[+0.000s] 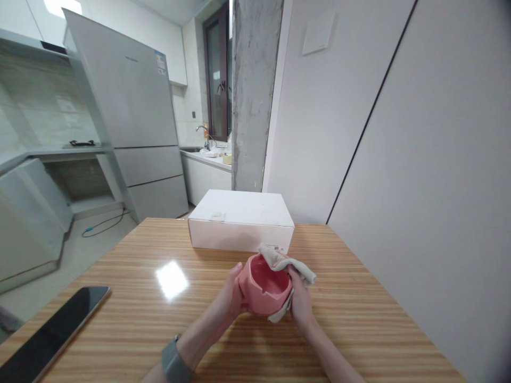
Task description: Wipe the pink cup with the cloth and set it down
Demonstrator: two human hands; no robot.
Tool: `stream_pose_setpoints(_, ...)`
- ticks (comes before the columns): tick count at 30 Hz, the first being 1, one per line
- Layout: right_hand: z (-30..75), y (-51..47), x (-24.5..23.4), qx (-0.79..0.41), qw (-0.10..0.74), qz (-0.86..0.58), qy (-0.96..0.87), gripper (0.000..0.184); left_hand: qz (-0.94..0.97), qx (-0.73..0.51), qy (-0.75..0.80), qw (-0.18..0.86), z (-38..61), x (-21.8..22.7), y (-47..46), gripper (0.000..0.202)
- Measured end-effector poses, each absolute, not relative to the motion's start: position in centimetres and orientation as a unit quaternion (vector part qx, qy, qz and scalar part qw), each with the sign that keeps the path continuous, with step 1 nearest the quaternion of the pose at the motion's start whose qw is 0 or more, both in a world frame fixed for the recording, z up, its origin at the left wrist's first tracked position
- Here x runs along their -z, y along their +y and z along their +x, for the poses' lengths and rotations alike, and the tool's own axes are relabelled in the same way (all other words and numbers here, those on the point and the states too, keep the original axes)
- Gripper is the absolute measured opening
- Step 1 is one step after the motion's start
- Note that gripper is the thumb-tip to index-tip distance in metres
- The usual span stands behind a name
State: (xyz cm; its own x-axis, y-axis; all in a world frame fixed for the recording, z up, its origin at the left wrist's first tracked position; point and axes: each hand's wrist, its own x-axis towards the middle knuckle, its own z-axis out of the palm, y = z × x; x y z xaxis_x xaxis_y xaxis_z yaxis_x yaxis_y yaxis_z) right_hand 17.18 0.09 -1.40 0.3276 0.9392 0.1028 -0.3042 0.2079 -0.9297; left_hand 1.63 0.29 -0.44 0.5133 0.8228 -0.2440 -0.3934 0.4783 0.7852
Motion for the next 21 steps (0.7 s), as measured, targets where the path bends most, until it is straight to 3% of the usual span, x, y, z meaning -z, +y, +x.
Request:
stream_pose_setpoints(3, 17.9, 0.2, 0.9, -0.564, 0.651, -0.411, -0.299, 0.035, 0.336, -0.313, 0.289, 0.84, 0.6, 0.0, 0.2, 0.074)
stream_pose_setpoints(7, 17.5, -0.3, 0.5, -0.603, 0.623, -0.387, -0.313, 0.035, 0.343, -0.301, 0.296, 0.839, 0.1, -0.1, -0.1, 0.059)
stream_pose_setpoints(13, 17.3, 0.0, 0.8, -0.554, 0.627, -0.406, -0.368, 0.036, 0.319, -0.359, 0.373, 0.794, 0.4, 0.6, 0.6, 0.059)
stream_pose_setpoints(21, 15.2, -0.8, 1.4, -0.377, 0.707, -0.426, -0.42, 0.029, 0.335, -0.413, 0.295, 0.794, 0.9, 0.3, -0.2, 0.051)
